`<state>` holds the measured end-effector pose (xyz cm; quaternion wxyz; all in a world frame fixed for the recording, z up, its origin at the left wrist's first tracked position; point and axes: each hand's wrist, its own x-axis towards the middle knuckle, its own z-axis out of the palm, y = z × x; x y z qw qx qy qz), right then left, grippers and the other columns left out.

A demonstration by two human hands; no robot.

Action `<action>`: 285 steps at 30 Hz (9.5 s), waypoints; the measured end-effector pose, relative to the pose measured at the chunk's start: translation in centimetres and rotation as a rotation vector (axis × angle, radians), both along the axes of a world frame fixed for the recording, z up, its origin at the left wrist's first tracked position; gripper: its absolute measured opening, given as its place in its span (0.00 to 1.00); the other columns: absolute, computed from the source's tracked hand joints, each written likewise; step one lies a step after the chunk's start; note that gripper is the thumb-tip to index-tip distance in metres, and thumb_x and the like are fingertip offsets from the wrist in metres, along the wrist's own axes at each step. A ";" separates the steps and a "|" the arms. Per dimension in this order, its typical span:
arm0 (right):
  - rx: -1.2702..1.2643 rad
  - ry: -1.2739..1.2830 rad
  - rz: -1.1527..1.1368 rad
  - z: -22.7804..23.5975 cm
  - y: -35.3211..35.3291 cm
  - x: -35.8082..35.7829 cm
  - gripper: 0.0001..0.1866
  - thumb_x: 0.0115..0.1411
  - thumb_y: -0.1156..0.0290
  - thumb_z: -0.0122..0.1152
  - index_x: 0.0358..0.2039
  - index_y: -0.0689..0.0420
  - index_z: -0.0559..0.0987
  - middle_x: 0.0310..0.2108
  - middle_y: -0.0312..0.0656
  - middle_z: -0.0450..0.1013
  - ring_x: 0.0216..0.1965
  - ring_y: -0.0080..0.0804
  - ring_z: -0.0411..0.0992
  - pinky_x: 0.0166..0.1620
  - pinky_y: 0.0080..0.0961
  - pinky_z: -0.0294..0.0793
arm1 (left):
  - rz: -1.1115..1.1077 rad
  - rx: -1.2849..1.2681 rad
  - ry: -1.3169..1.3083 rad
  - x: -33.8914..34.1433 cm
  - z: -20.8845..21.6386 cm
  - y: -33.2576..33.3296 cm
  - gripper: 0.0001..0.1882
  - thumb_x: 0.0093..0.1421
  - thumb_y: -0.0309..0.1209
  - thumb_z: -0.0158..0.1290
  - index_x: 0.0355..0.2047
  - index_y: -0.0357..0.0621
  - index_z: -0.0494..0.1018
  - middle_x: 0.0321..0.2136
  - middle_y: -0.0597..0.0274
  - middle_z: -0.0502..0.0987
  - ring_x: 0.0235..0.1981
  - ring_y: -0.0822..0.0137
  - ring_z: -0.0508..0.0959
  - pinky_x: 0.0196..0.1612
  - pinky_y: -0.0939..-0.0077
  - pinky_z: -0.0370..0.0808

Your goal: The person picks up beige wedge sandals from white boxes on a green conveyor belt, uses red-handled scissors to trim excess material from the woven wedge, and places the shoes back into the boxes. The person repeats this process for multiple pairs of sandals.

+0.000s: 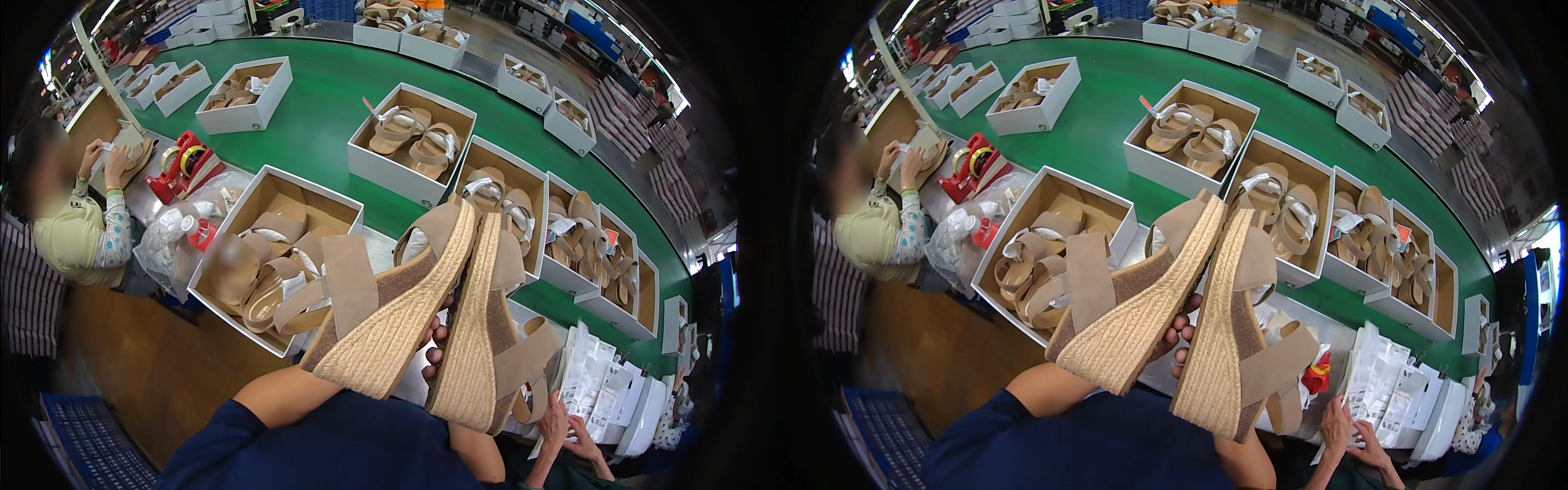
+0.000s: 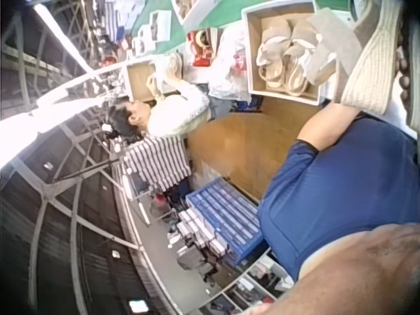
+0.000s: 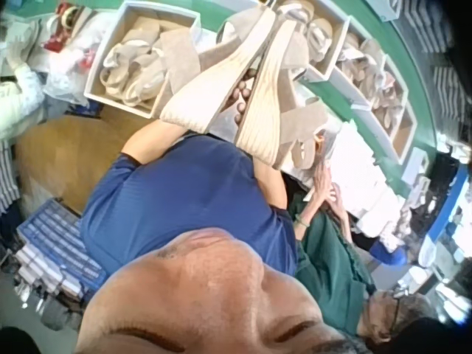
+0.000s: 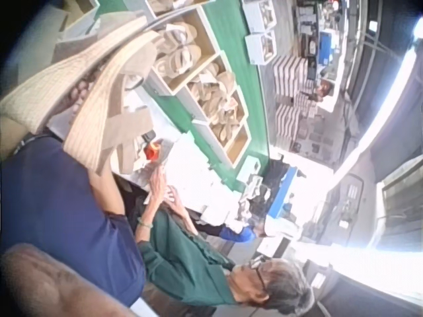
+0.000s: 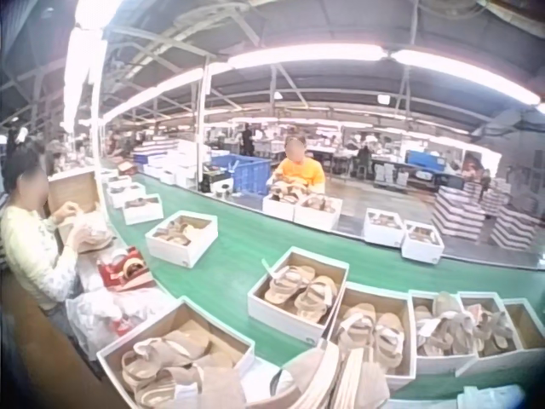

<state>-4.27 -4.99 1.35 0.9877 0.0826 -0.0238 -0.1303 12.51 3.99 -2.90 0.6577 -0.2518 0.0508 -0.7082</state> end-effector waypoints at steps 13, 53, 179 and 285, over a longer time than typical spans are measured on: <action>-0.266 0.121 0.036 0.9 -0.6 -1.1 0.53 0.58 0.24 0.34 0.57 0.66 0.65 0.41 0.66 0.69 0.36 0.57 0.74 0.34 0.40 0.80 | -0.275 -0.062 -0.399 4.3 0.0 0.5 0.30 0.64 0.35 0.52 0.61 0.30 0.57 0.44 0.39 0.73 0.45 0.44 0.77 0.46 0.59 0.81; -1.539 0.769 -0.185 -0.9 -7.0 -1.5 0.26 0.61 0.74 0.62 0.59 0.63 0.69 0.54 0.43 0.72 0.53 0.32 0.71 0.57 0.31 0.69 | 0.773 0.713 -1.504 4.7 3.4 3.2 0.30 0.56 0.23 0.60 0.60 0.36 0.66 0.51 0.60 0.75 0.50 0.72 0.75 0.55 0.74 0.71; -1.199 2.792 -1.399 7.5 -50.9 -31.5 0.47 0.46 0.50 0.72 0.63 0.57 0.66 0.57 0.54 0.62 0.59 0.47 0.64 0.62 0.35 0.63 | 0.784 0.255 -3.101 -2.0 -9.1 -4.8 0.30 0.52 0.51 0.60 0.49 0.44 0.76 0.54 0.48 0.72 0.58 0.47 0.67 0.65 0.45 0.54; -0.750 0.543 0.154 3.6 -4.0 48.8 0.44 0.68 0.45 0.47 0.70 0.58 0.43 0.68 0.65 0.45 0.64 0.59 0.58 0.61 0.50 0.67 | 1.009 1.344 -1.906 0.9 -10.5 5.8 0.21 0.70 0.36 0.42 0.49 0.29 0.74 0.38 0.49 0.78 0.41 0.61 0.78 0.47 0.70 0.72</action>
